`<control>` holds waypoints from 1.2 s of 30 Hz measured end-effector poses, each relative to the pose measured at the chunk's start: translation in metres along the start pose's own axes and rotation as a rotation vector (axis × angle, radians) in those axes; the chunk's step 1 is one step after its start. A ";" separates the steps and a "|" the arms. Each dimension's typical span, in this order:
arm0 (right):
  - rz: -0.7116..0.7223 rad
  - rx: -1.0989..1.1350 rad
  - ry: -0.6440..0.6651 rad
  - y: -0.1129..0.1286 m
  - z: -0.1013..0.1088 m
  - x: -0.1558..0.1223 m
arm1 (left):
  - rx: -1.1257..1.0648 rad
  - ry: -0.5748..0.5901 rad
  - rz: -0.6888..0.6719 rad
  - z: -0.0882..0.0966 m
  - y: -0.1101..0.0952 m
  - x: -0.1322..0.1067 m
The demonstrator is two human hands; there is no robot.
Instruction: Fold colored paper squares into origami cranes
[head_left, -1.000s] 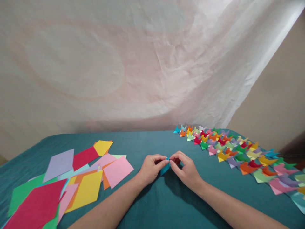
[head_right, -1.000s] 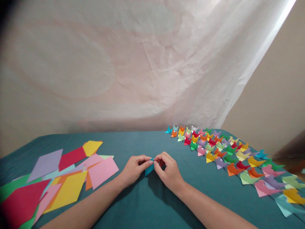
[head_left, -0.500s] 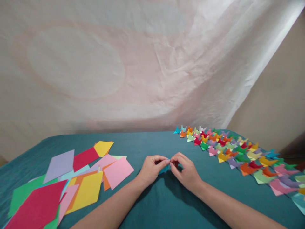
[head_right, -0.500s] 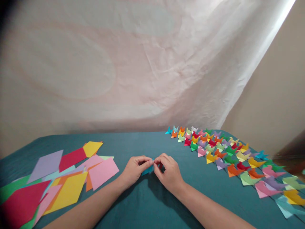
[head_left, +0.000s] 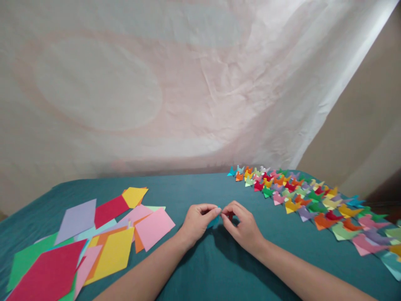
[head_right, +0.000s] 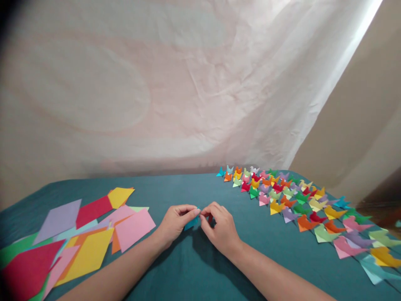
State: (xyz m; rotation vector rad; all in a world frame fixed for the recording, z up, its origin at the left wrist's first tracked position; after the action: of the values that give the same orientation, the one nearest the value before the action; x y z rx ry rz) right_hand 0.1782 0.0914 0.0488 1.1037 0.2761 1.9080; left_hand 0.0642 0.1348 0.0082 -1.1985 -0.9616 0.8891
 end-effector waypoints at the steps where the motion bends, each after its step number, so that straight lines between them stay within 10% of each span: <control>1: -0.009 0.016 0.004 -0.001 -0.001 0.000 | -0.016 -0.006 0.006 0.001 0.000 0.000; 36: -0.098 0.239 -0.010 -0.009 0.006 0.004 | -0.181 0.029 0.048 -0.006 0.002 -0.002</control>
State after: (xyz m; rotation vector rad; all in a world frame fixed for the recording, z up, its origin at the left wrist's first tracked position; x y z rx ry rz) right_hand 0.1875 0.0984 0.0492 1.2324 0.5546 1.8156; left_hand 0.0688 0.1311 0.0054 -1.3900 -1.0100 0.8338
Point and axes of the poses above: each hand's wrist, its own x-axis towards the middle knuckle, its own z-axis out of the back of the hand, y = z × x, the point moved 10 cm from there along x, towards the middle knuckle, and after that the axes turned 2 degrees about y, right-handed, at the moved point
